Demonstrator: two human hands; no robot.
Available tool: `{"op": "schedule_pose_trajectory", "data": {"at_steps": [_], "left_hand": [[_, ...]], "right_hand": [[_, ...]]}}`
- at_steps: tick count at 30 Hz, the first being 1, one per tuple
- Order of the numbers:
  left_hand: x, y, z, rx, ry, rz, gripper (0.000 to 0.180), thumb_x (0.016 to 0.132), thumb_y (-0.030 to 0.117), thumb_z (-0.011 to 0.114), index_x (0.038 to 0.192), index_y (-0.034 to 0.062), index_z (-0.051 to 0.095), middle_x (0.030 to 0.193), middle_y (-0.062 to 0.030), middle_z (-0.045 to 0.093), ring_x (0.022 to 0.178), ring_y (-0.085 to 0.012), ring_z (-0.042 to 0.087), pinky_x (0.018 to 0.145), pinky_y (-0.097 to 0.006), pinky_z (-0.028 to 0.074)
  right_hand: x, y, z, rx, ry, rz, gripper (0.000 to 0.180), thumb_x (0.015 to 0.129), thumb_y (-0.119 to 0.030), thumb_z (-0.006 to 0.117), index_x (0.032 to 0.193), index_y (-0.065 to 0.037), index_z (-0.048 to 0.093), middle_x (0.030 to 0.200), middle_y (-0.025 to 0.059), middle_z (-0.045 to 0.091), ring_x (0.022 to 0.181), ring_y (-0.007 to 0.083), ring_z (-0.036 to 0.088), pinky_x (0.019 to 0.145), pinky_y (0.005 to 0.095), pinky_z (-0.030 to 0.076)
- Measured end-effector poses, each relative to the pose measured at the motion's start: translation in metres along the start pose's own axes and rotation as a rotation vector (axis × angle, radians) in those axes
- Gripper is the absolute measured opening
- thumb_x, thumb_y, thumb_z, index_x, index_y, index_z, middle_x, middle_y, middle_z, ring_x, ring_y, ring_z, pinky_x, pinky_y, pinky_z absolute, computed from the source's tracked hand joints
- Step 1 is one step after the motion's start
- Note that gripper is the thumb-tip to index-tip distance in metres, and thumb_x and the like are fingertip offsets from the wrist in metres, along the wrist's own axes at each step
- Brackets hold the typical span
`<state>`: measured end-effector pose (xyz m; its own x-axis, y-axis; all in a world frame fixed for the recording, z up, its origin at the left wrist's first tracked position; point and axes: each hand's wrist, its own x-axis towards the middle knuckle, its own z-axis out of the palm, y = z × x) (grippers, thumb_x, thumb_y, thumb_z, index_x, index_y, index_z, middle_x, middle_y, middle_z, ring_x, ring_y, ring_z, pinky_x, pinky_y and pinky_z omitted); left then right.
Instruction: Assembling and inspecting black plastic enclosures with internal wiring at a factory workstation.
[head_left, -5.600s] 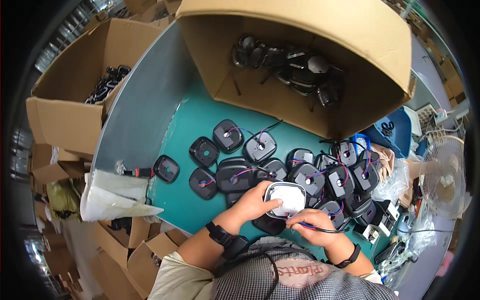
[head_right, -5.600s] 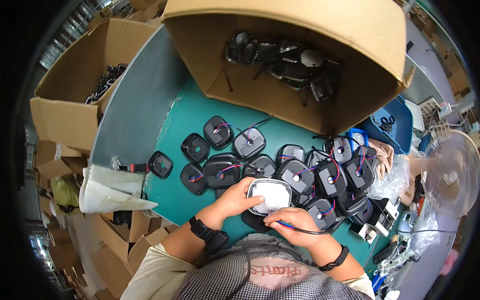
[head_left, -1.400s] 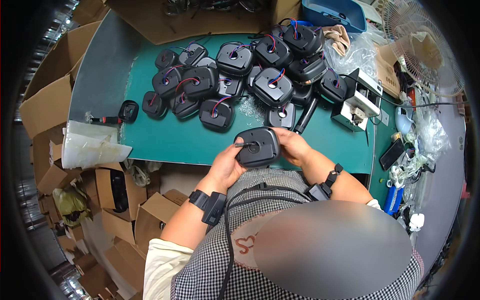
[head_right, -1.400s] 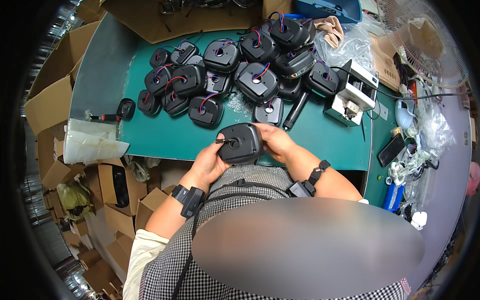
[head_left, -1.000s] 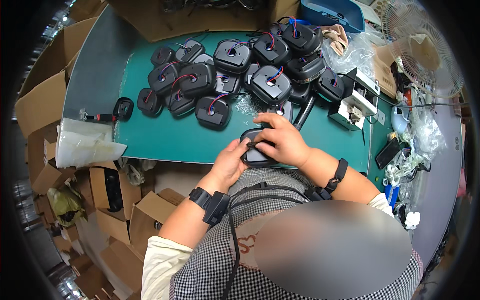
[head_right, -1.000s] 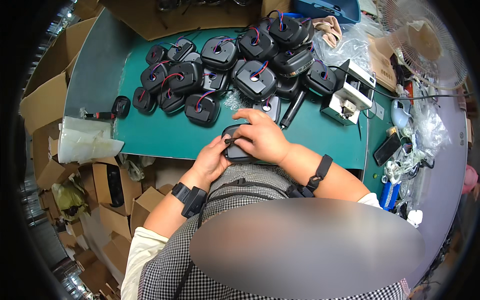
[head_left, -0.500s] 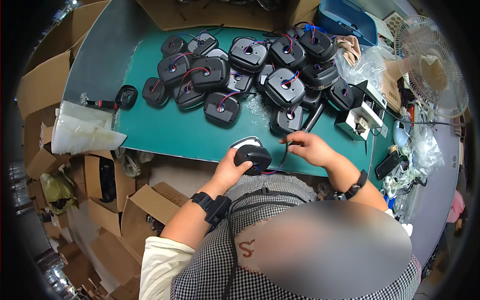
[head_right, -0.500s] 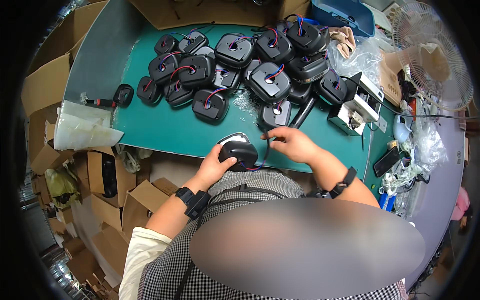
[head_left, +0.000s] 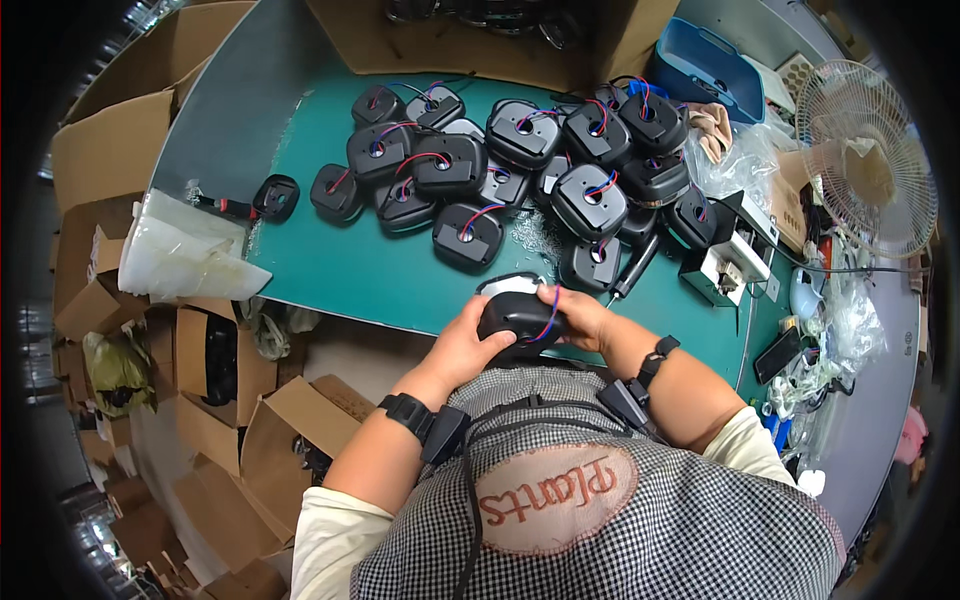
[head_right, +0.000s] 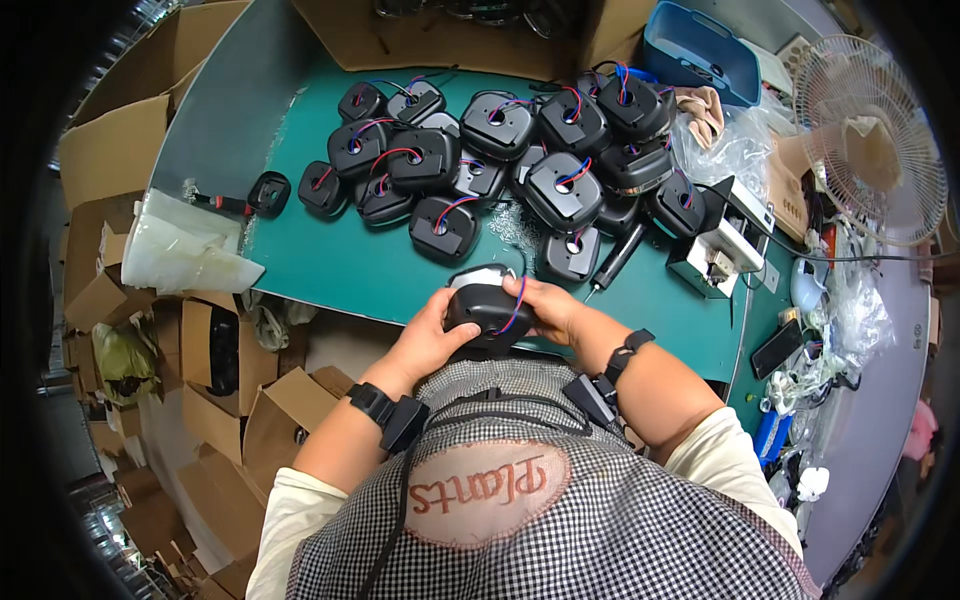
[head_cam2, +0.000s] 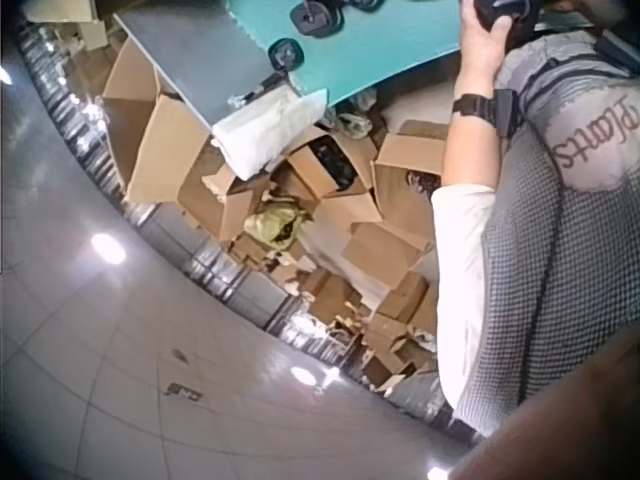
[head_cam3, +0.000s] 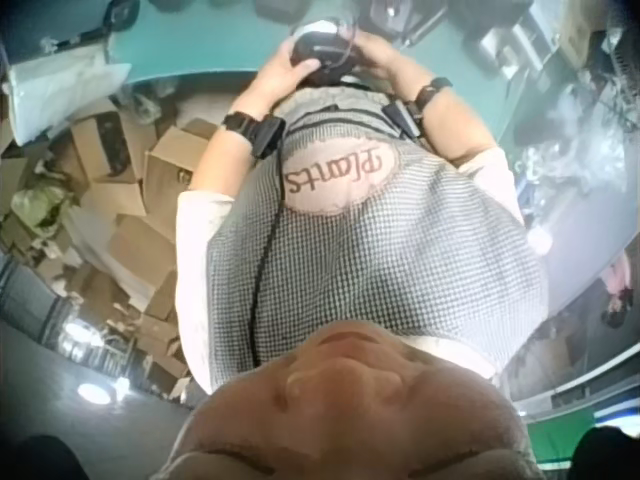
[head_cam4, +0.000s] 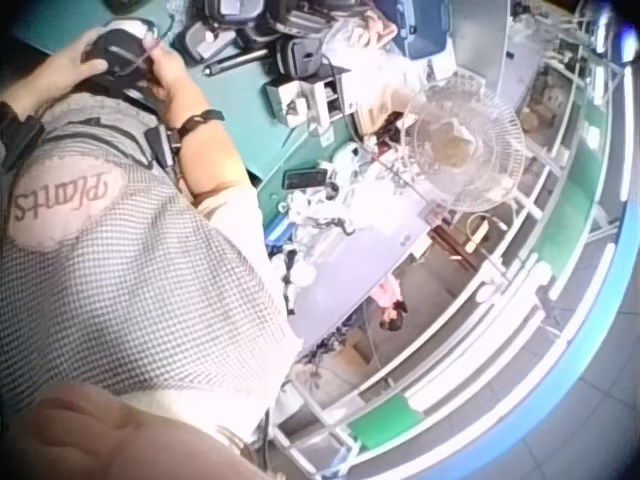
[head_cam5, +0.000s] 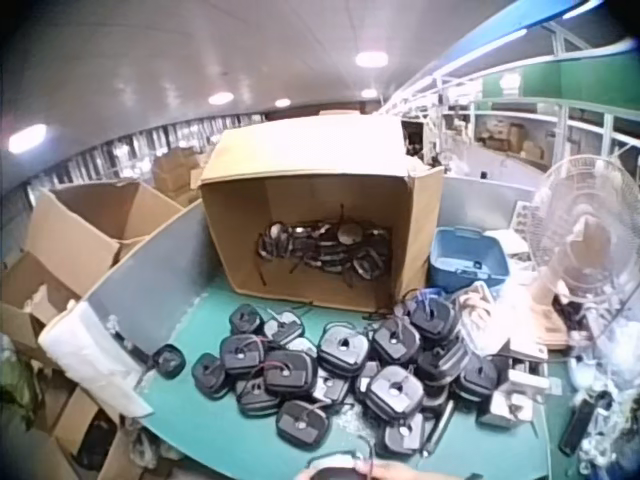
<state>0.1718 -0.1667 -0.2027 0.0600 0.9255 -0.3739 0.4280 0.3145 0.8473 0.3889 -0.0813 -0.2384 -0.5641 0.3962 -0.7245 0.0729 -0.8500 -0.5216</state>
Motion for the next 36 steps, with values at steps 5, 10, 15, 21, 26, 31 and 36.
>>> {"op": "schedule_pose_trajectory", "data": {"at_steps": [5,10,15,21,26,31,36], "left_hand": [[-0.017,0.068,-0.034,0.013,-0.047,0.26,0.058,0.079,0.022,0.076,0.127,0.0059,0.048,0.113,-0.0176,0.061,0.107,-0.0327,0.061,0.093,-0.039,0.047],[-0.03,0.114,-0.052,-0.81,-0.005,0.37,0.061,0.084,0.027,0.078,0.126,0.0016,0.042,0.118,-0.0082,0.057,0.109,-0.0162,0.055,0.098,-0.031,0.044],[-0.028,0.139,-0.048,-0.686,0.145,0.449,0.071,0.082,0.036,0.079,0.127,-0.0011,0.038,0.117,-0.0098,0.055,0.106,-0.0162,0.056,0.093,-0.031,0.046],[-0.029,0.146,-0.04,-0.46,0.329,0.642,0.081,0.076,0.052,0.078,0.121,-0.0011,0.037,0.111,-0.0111,0.052,0.097,-0.0166,0.058,0.084,-0.031,0.05],[-0.024,0.15,-0.048,-0.273,0.358,0.579,0.08,0.08,0.056,0.074,0.12,-0.0014,0.036,0.11,-0.0118,0.05,0.1,-0.0187,0.056,0.087,-0.032,0.048],[-0.017,0.157,-0.04,-0.389,0.402,0.685,0.083,0.079,0.057,0.073,0.125,-0.0012,0.036,0.13,-0.0195,0.045,0.121,-0.0253,0.047,0.103,-0.036,0.038],[-0.021,0.159,-0.05,-0.534,-0.037,0.546,0.104,0.07,0.065,0.077,0.138,-0.0027,0.035,0.129,-0.0125,0.051,0.118,-0.0214,0.051,0.102,-0.036,0.042]], "right_hand": [[-0.032,-0.041,0.016,0.205,-0.451,-0.256,0.074,0.09,-0.059,0.056,0.139,-0.004,0.044,0.137,0.0133,0.052,0.124,0.0239,0.054,0.102,0.0411,0.047],[-0.068,-0.072,0.048,0.312,-0.519,-0.47,0.086,0.088,-0.068,0.046,0.144,-0.003,0.037,0.141,0.0145,0.049,0.129,0.0257,0.05,0.106,0.0426,0.042],[-0.091,-0.076,0.07,0.21,-0.425,-0.68,0.089,0.083,-0.07,0.051,0.143,-0.005,0.039,0.136,0.012,0.053,0.125,0.0223,0.052,0.103,0.042,0.045],[-0.107,-0.086,0.081,0.203,-0.455,-0.714,0.096,0.084,-0.076,0.042,0.146,-0.004,0.033,0.143,0.014,0.046,0.131,0.0248,0.047,0.108,0.0417,0.04],[-0.114,-0.085,0.086,0.201,-0.387,-0.814,0.093,0.088,-0.075,0.034,0.148,-0.005,0.029,0.143,0.0142,0.045,0.131,0.0242,0.047,0.109,0.0409,0.039],[-0.12,-0.086,0.083,0.169,-0.371,-0.769,0.094,0.087,-0.076,0.032,0.146,-0.003,0.032,0.141,0.0141,0.047,0.128,0.0243,0.049,0.108,0.0396,0.039],[-0.13,-0.09,0.077,-0.084,-0.165,-0.864,0.089,0.091,-0.074,0.025,0.138,-0.001,0.045,0.13,0.0142,0.056,0.119,0.0231,0.056,0.102,0.036,0.043]]}}
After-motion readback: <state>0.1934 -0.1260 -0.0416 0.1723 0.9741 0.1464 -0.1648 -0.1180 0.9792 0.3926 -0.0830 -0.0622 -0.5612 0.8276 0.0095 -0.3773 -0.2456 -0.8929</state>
